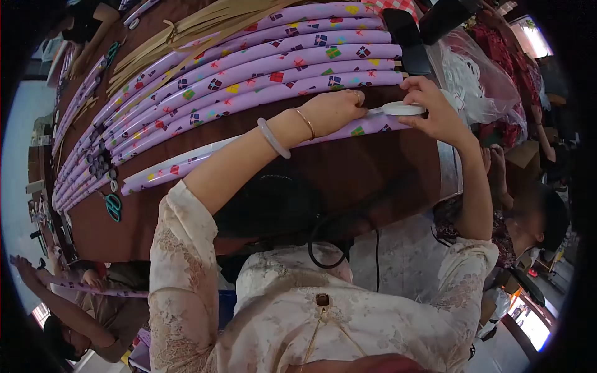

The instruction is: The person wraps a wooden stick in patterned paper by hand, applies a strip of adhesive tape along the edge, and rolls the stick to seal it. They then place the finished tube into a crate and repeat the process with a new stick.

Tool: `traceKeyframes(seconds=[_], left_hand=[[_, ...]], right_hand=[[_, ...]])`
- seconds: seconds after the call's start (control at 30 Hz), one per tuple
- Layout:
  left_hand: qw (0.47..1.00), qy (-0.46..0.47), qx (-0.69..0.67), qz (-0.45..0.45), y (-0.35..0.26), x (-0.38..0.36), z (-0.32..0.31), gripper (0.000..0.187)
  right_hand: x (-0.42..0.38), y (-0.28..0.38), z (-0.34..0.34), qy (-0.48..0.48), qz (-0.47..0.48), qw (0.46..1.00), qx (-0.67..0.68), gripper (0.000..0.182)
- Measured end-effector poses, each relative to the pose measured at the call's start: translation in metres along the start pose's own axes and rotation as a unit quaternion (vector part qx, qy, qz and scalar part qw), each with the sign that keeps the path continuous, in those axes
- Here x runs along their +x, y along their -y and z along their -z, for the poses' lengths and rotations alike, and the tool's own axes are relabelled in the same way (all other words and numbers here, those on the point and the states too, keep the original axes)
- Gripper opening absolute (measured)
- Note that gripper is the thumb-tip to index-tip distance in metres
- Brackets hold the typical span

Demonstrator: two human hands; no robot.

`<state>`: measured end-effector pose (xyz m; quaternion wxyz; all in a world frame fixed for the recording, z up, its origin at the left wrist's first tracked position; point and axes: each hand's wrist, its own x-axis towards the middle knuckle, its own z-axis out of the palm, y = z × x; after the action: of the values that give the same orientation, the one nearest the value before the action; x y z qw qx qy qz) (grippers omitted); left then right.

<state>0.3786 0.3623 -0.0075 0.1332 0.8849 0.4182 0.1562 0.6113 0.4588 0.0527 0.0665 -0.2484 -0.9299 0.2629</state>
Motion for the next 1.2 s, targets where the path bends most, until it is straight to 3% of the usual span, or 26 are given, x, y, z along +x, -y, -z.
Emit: traceKeyframes(seconds=[0.07,0.13,0.23,0.37,0.47,0.53,0.63,0.7,0.8,0.9,0.93,1.0,1.07,1.2], left_hand=[[0.999,-0.017,0.021,-0.022,-0.001,-0.001,-0.006,0.032],[0.999,-0.025,0.04,-0.001,-0.007,-0.002,-0.003,0.021],[0.998,0.019,0.05,0.016,-0.01,0.0,0.002,0.033],[0.997,-0.003,0.081,-0.004,-0.009,-0.001,-0.002,0.03],[0.988,0.023,0.152,-0.02,-0.011,0.0,0.003,0.027],[0.958,0.062,0.271,-0.071,-0.008,-0.004,0.007,0.023],[0.951,0.05,0.291,-0.092,-0.005,-0.008,0.007,0.026],[0.945,0.051,0.309,-0.097,-0.007,-0.007,0.007,0.027],[0.929,0.097,0.324,-0.151,-0.014,0.0,0.016,0.022],[0.937,0.061,0.29,-0.186,-0.009,0.006,0.017,0.019],[0.939,0.114,0.272,-0.179,-0.007,0.008,0.019,0.024],[0.94,0.114,0.266,-0.179,-0.004,0.01,0.022,0.027],[0.945,0.115,0.253,-0.173,-0.001,0.01,0.022,0.032],[0.943,0.153,0.234,-0.178,0.009,0.014,0.021,0.033]], right_hand=[[0.004,-0.003,0.002,-0.008,0.011,1.0,0.0,0.027],[0.008,-0.003,0.009,0.017,-0.011,1.0,-0.023,0.027],[0.011,0.002,0.018,0.016,-0.004,0.998,-0.068,0.028],[0.007,0.003,0.031,0.012,0.006,0.996,-0.083,0.029],[0.001,0.003,0.04,0.038,-0.059,0.996,-0.055,0.028],[-0.004,-0.009,0.04,0.037,-0.069,0.997,-0.024,0.029],[-0.011,-0.014,0.039,0.032,-0.111,0.992,0.048,0.03],[-0.022,-0.027,0.04,0.03,-0.158,0.984,0.076,0.043],[-0.036,-0.033,0.046,0.042,-0.164,0.983,0.078,0.044],[-0.048,-0.037,0.045,0.036,-0.208,0.97,0.121,0.035],[-0.052,-0.039,0.043,0.037,-0.238,0.963,0.121,0.03],[-0.058,-0.041,0.038,0.009,-0.228,0.968,0.101,0.026],[-0.066,-0.048,0.028,-0.062,-0.163,0.984,-0.022,0.032],[-0.069,-0.035,0.014,-0.132,-0.241,0.955,-0.111,0.036]])
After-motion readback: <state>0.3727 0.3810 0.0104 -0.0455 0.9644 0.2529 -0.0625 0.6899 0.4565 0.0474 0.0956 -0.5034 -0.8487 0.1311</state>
